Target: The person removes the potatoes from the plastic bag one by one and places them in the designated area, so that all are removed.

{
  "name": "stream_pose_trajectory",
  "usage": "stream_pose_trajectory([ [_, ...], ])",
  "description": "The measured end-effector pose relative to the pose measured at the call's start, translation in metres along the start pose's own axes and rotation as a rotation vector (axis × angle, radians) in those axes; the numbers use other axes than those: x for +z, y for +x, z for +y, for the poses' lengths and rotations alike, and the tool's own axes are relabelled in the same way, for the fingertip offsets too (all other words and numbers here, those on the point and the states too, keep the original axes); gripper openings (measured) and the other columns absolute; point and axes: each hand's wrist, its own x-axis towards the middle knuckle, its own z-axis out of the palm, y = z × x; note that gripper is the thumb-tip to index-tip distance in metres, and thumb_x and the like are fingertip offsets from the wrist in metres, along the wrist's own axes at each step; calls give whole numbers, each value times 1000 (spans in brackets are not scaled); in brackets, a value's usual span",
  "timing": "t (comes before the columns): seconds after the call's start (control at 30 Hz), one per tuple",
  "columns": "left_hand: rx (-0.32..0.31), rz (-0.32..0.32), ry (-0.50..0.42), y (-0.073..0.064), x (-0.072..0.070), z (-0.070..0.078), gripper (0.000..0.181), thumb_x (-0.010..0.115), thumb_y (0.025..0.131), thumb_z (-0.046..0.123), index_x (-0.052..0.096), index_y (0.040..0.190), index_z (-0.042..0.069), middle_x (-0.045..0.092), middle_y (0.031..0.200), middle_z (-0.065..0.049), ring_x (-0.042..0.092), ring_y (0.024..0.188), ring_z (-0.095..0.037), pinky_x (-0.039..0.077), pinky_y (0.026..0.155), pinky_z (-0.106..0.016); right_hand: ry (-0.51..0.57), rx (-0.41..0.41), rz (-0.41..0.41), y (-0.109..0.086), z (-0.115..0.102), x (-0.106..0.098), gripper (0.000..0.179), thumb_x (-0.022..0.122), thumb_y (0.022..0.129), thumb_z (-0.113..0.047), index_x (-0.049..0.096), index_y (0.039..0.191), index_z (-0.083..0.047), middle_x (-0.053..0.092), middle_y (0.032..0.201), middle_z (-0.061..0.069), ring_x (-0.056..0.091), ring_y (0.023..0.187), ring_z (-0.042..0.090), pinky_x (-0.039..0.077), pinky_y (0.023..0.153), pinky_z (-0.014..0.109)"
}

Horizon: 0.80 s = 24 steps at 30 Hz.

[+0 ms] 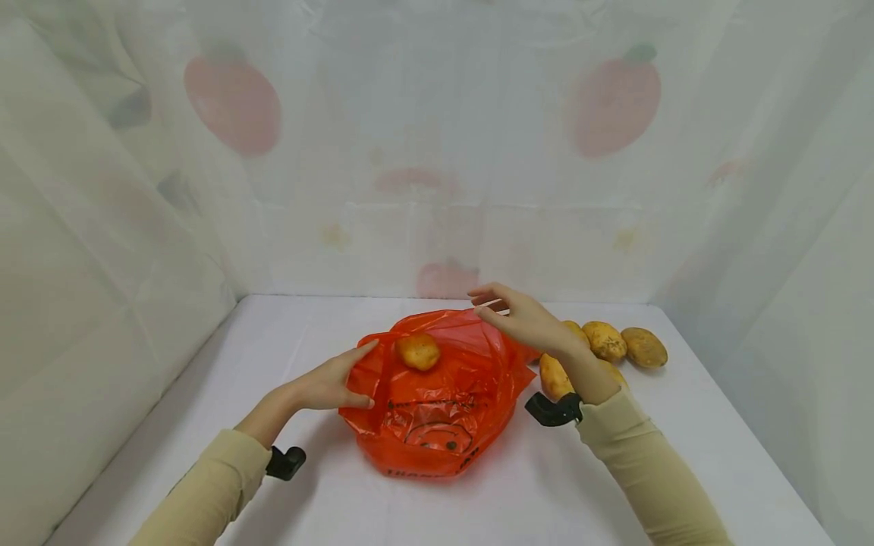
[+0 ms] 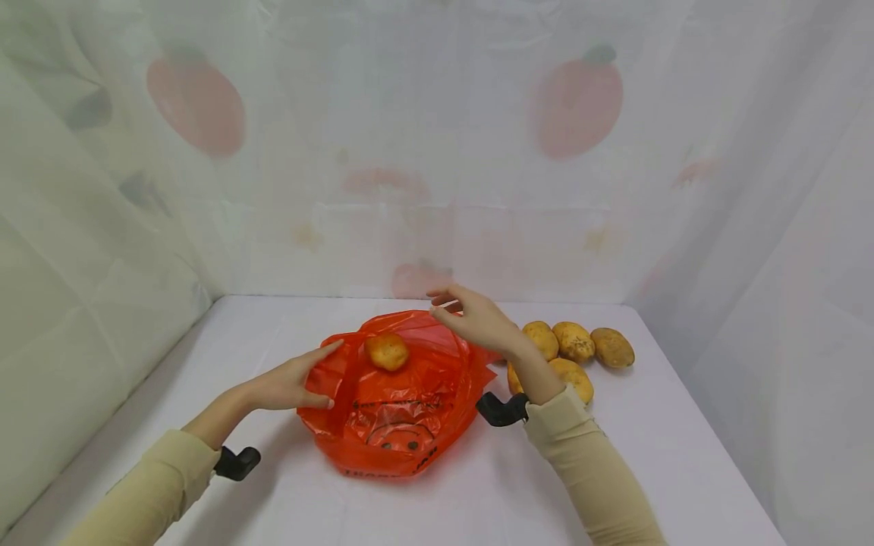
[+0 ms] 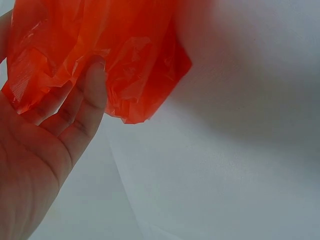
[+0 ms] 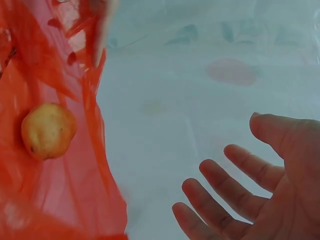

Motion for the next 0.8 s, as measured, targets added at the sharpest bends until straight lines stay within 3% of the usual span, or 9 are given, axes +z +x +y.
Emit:
stream_pose_trajectory([
  [0.3, 1, 2, 1, 0, -2, 0, 93, 76, 74, 28, 20, 147, 15, 36, 141, -9, 38, 124, -28, 44, 95, -47, 45, 10, -7, 24, -7, 12, 39, 53, 93, -32, 51, 128, -15, 55, 126, 5, 54, 113, 25, 45, 94, 41],
  [0.5, 11, 7, 22, 0, -3, -1, 95, 76, 74, 29, 19, 148, 16, 32, 145, -10, 34, 129, -29, 38, 101, -50, 110, 17, -28, 40, -2, 27, 38, 54, 93, -25, 51, 128, -10, 55, 125, 11, 55, 112, 29, 45, 95, 40],
  [0.8, 8, 16, 14, 1, -1, -3, 95, 76, 74, 29, 19, 148, 16, 33, 144, -10, 35, 128, -29, 38, 100, -50, 161, 58, -41, 55, 10, 53, 38, 55, 92, -27, 52, 127, -12, 54, 127, 11, 52, 116, 29, 44, 96, 40],
])
